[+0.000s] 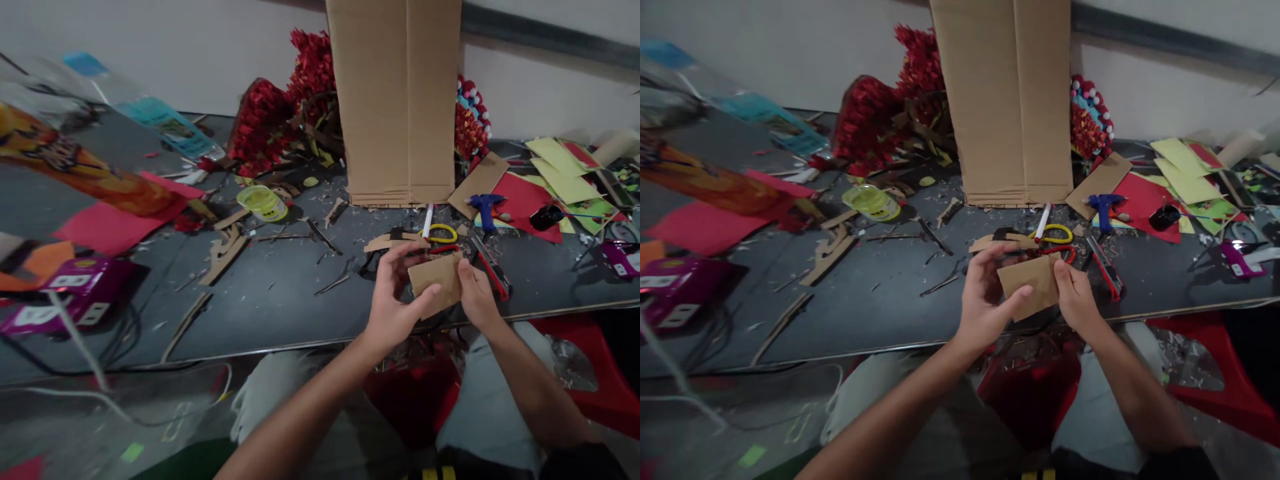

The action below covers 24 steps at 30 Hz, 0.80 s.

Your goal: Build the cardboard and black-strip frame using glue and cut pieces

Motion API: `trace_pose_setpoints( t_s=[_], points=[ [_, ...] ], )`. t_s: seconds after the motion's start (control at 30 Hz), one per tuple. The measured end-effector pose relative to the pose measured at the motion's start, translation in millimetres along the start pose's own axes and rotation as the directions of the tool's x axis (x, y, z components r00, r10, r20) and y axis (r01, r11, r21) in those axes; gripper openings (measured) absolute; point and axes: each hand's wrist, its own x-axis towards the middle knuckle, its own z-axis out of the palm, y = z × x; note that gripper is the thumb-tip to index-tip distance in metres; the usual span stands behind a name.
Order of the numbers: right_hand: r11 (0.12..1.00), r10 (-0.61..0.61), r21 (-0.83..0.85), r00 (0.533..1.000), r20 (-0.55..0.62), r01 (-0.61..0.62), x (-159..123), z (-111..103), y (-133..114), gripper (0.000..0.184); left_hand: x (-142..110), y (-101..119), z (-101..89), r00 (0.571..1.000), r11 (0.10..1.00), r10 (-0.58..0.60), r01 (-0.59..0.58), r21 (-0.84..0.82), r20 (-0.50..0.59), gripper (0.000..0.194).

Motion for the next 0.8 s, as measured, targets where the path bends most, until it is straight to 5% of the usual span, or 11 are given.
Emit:
trace_pose_setpoints(
  t_s=[0.03, 0.13, 0.23, 0.33, 0.6, 0.8],
  points=[
    [0.999, 0.027, 0.039, 1.0, 0.005, -0.027, -3, 1, 3, 0.067, -3, 2, 1.7, 0.985, 0.984, -0.162, 0.165, -0.06, 0.055, 0.049],
    [0.981, 0.104, 0.157, 0.993, 0.061, -0.112, -10, 4, 6, 0.07, -7, 7, 3.8, 0.821, 0.814, -0.524, 0.561, -0.15, 0.225, 0.042],
    [0.936, 0.186, 0.272, 0.97, 0.157, -0.223, -12, 6, 1, 0.072, -6, 8, 4.4, 0.714, 0.663, -0.647, 0.7, -0.265, 0.268, 0.046],
    [0.878, 0.245, 0.353, 0.938, 0.246, -0.322, -11, 6, -3, 0.073, -3, 5, 4.8, 0.676, 0.592, -0.674, 0.735, -0.331, 0.297, 0.045],
    [0.855, 0.268, 0.382, 0.929, 0.254, -0.351, -8, 10, -3, 0.065, -3, -5, -2.3, 0.731, 0.665, -0.62, 0.683, -0.304, 0.287, 0.042],
    [0.875, 0.196, 0.406, 0.959, 0.203, -0.265, -6, 10, -1, 0.055, 0, -8, -3.6, 0.866, 0.847, -0.407, 0.477, -0.236, 0.291, 0.026]
  ],
)
